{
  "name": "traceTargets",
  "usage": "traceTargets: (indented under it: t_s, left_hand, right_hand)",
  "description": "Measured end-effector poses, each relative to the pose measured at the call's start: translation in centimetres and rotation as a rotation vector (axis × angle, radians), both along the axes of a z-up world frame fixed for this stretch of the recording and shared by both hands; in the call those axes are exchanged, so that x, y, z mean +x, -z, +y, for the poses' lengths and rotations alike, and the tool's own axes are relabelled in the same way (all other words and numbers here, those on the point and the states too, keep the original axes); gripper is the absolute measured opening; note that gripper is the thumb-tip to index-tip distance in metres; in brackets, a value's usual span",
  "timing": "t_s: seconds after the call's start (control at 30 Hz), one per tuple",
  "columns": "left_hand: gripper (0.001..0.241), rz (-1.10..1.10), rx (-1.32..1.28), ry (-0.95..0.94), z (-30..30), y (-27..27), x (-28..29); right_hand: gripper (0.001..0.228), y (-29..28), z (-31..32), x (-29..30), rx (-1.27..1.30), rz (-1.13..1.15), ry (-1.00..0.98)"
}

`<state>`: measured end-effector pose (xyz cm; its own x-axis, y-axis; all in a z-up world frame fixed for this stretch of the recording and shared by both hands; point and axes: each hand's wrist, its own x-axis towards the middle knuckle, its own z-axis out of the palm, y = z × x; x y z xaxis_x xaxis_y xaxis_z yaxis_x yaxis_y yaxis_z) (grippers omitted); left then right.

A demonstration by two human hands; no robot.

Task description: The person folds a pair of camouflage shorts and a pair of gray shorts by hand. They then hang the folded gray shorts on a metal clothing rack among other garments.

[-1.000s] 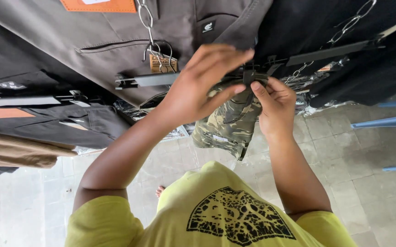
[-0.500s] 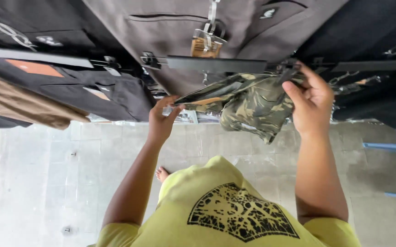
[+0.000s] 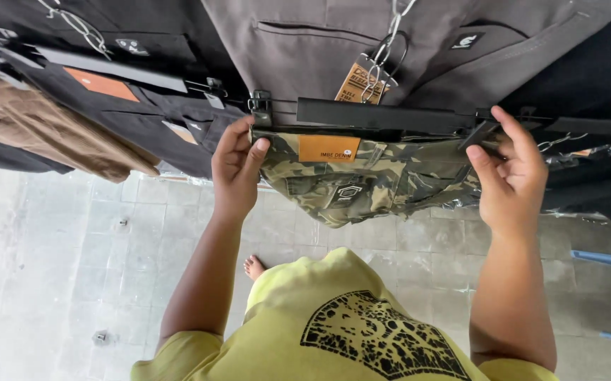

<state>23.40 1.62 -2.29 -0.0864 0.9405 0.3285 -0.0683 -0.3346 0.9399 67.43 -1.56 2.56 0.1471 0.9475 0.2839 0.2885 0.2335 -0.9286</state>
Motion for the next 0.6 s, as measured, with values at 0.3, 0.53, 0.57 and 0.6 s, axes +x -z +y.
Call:
traceTargets:
  t_s: [0.3,0.53,0.57,0.6]
  left_hand:
    - [0.036,-0.124,-0.081,-0.04,0.1,-0.8,0.5]
    - [0.027,0.038,-0.009,-0.029,-1.1,-3.7,0.4]
    - [0.026,0.076,0.008,-0.015,-1.2,-4.0,0.1]
    - [0.025,0.114,0.026,-0.001,-1.3,-4.3,-0.2]
  right_hand:
    - [0.058,-1.5,0.0,-1.4,0.012,-0.08,-0.026]
    - [0.02,-7.6,-1.2,-10.4,0.759,-0.62,0.262]
    - [0.021,-8.4,-1.1,-12.1,0.792,-0.659,0.123]
    - [0.023,-9.2,-1.0,-13.7,0.824,-0.696,-0.016]
